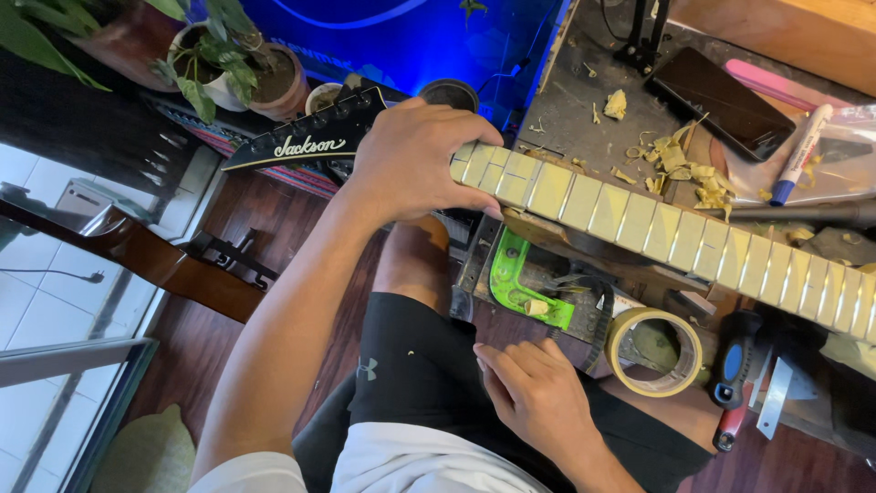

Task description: The person applies masking tape to the fretboard of a Jackson electric guitar. They place strips of tape between the frets, smooth them down, and trim excess tape with a utility knife. The process is repeated along the length of the fretboard.

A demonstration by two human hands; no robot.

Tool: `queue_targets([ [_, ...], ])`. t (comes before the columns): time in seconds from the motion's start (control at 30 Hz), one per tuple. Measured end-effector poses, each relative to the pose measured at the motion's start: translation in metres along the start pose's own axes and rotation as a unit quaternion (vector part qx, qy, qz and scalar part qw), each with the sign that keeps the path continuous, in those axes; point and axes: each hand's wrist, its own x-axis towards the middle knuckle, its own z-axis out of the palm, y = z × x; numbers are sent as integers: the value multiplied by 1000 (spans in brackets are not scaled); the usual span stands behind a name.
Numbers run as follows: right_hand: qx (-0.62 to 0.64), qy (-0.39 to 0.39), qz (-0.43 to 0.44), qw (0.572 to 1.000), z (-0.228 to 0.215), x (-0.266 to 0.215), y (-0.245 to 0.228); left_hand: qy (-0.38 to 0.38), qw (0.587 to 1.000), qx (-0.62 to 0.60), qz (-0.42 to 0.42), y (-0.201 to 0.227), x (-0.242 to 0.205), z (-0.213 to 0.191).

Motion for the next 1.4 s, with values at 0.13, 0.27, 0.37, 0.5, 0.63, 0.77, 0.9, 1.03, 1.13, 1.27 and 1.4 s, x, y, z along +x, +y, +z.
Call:
queue_targets([
  [0.13, 4, -4, 10, 1000, 0, 1, -4, 5, 1000, 6, 16, -3, -1, 4],
  [0.27, 15, -10, 22, 1000, 0, 4, -3, 41, 997, 25, 63, -8, -2, 7],
  [0.37, 28, 3, 17, 999, 2, -2, -5, 21, 997, 26, 68, -6, -4, 9],
  [0.5, 15, -19, 60, 998, 7, -6, -3, 62, 994, 27, 81, -9, -6, 13],
  [0.63, 12, -2, 47, 999, 7, -2, -4, 98, 989, 44, 104, -8, -10, 15],
  [0.77, 15, 15, 35, 999, 7, 5, -4, 175, 975, -6, 133, 4, -29, 2],
  [0.9, 39, 14, 46, 998, 4, 7, -5, 418, 864, -268, 82, 30, -72, 24],
  [1.03, 43, -53, 90, 994, -17, 27, -7, 435, 734, -480, -204, 37, -83, 66],
  [1.13, 134, -74, 112, 982, -53, 60, -5, 327, 614, -661, -282, 27, -79, 76],
  [1.27, 50, -23, 16, 998, -103, 121, -4, 315, 595, -680, -290, 25, -71, 83],
  [1.4, -7, 36, -3, 999, -116, 170, -9, 333, 584, -672, -309, 26, -68, 83],
])
